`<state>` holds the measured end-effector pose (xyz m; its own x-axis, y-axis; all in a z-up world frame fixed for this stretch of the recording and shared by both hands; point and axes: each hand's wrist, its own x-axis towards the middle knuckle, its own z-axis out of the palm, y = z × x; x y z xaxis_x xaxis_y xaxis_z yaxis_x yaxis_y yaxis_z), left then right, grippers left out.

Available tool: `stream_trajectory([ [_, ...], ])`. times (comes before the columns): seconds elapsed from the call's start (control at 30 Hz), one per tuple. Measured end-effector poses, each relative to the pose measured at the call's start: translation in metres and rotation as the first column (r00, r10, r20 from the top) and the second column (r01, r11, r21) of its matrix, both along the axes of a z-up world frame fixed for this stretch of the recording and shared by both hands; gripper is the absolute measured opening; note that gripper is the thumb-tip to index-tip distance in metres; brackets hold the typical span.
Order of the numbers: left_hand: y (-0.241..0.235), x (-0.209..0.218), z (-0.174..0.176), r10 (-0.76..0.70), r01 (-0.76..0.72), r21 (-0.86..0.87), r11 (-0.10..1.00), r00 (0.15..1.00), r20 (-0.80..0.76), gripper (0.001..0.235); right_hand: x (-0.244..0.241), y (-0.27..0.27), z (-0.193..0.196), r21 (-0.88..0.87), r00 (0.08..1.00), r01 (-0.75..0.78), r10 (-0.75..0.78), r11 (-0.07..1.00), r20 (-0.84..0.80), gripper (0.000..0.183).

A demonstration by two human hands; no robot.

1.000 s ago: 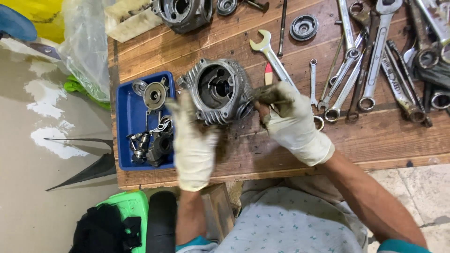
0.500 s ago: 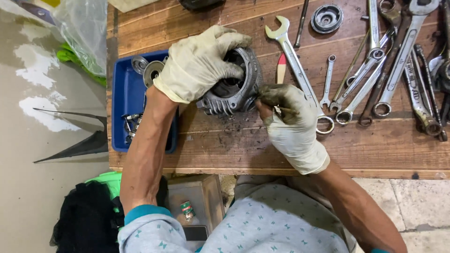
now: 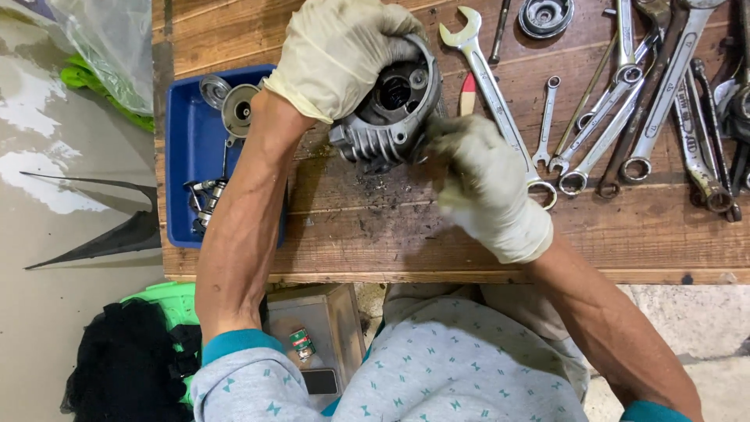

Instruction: Cleaning the internal surfaces of a motorcycle engine cylinder head using a small brush.

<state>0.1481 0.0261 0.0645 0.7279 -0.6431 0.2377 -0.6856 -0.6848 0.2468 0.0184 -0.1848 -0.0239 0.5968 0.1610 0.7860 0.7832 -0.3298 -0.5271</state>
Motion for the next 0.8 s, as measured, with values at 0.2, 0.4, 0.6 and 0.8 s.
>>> stream_trajectory([
  [0.2, 0.0, 0.012, -0.019, -0.011, 0.013, -0.009, 1.0, 0.971, 0.238, 0.016, -0.002, 0.015, 0.002, 0.064, 1.0, -0.018, 0.019, 0.998, -0.009, 0.03],
  [0.4, -0.012, 0.01, -0.003, 0.136, -0.138, 0.029, 0.99, 0.987, 0.087, 0.013, 0.016, 0.013, 0.005, 0.289, 0.987, 0.141, -0.113, 0.947, -0.113, 0.029],
  [0.6, -0.012, 0.017, -0.003, 0.204, -0.212, 0.126, 0.969, 0.977, 0.068, 0.021, 0.015, 0.004, 0.005, 0.134, 1.0, 0.006, -0.003, 0.991, -0.027, 0.029],
  [0.8, -0.014, 0.018, 0.0, 0.215, -0.214, 0.086, 0.973, 0.977, -0.005, 0.02, 0.009, 0.005, 0.007, 0.04, 0.997, -0.044, 0.046, 0.998, -0.058, 0.027],
])
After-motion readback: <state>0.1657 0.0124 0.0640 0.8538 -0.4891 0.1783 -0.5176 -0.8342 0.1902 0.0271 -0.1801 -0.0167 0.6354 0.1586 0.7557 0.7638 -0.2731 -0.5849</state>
